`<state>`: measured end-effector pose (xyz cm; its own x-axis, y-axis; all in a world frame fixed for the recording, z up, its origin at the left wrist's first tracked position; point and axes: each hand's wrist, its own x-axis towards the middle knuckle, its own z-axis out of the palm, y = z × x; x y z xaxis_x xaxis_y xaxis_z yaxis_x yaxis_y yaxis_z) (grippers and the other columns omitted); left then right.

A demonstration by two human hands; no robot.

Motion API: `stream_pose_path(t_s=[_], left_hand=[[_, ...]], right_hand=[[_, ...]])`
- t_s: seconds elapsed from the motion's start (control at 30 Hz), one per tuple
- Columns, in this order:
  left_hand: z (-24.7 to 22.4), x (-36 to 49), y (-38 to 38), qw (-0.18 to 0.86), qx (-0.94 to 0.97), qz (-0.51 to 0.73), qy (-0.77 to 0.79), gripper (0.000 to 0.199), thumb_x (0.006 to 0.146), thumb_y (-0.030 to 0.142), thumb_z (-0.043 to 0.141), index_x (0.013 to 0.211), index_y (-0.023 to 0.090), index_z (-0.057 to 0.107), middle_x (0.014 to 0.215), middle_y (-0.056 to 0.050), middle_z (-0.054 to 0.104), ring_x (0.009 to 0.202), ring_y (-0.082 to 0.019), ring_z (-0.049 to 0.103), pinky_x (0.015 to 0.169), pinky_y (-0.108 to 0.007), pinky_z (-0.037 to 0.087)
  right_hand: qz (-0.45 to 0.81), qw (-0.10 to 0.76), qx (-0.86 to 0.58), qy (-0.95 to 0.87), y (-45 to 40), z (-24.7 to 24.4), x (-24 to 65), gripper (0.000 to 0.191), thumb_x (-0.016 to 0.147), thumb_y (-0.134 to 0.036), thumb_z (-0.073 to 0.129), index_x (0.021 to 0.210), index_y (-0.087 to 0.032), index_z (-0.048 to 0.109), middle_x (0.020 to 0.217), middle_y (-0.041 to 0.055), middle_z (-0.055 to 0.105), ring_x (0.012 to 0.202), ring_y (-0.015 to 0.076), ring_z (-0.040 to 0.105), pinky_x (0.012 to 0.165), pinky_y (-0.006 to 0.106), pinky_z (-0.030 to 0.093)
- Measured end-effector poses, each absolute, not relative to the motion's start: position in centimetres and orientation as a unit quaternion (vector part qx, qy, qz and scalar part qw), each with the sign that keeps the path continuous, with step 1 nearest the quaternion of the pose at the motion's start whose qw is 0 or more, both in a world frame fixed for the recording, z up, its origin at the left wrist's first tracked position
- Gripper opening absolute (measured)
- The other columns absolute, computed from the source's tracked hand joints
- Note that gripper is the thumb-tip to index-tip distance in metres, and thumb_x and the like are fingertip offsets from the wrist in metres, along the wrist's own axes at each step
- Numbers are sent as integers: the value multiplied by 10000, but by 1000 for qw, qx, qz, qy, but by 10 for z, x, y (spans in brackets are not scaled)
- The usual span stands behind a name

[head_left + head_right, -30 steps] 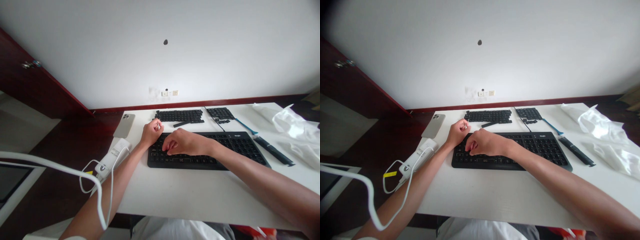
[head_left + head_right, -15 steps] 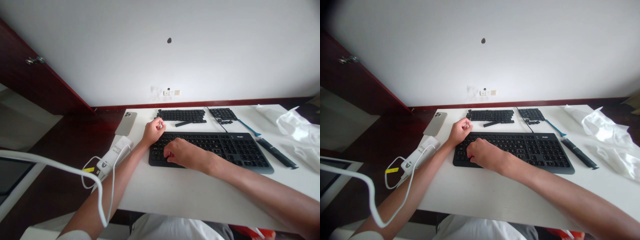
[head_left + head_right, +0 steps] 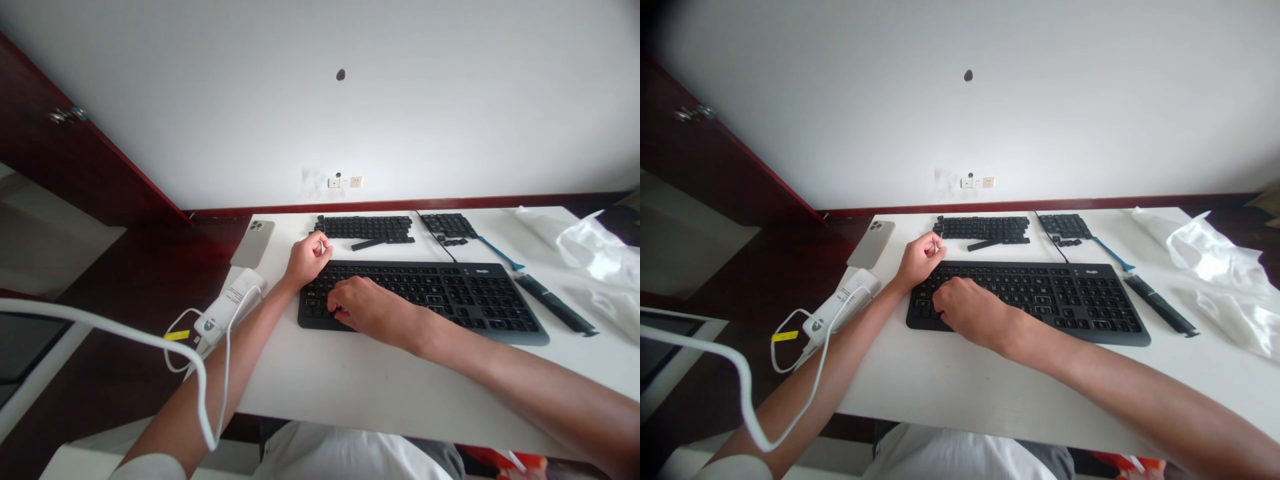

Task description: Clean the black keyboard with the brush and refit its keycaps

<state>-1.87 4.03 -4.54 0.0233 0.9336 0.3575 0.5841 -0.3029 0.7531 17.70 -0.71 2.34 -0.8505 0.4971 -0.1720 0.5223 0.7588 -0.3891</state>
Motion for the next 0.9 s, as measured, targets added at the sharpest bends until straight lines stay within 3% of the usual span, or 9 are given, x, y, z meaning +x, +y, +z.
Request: stream_pose_path(t_s=[0.47, 0.67, 0.9], left_hand=[[-47, -19, 40, 199, 690, 431, 546, 146, 900, 264, 636, 813, 230, 524, 530, 107, 368, 507, -108, 343, 575, -250, 301], [-47, -19, 40, 207, 691, 437, 538, 153, 907, 266, 642, 816, 229, 525, 529, 110, 375, 504, -104, 345, 572, -245, 305], [-46, -19, 40, 207, 692, 438, 536, 141, 901, 261, 638, 814, 231, 531, 533, 104, 379, 513, -110, 352, 579, -248, 307]], right_hand=[[-151, 14, 258, 954, -21, 18, 177, 192, 980, -76, 588, 1016, -166, 754, 963, 74, 740, 902, 213, 740, 731, 296, 480], [-129, 10, 282, 951, -28, 23, 177, 258, 953, -19, 577, 1148, -160, 669, 1009, 69, 735, 813, 198, 738, 661, 294, 450], [-127, 3, 277, 953, -26, 22, 177, 246, 954, -27, 586, 1158, -157, 633, 999, 78, 742, 831, 193, 744, 678, 273, 468]])
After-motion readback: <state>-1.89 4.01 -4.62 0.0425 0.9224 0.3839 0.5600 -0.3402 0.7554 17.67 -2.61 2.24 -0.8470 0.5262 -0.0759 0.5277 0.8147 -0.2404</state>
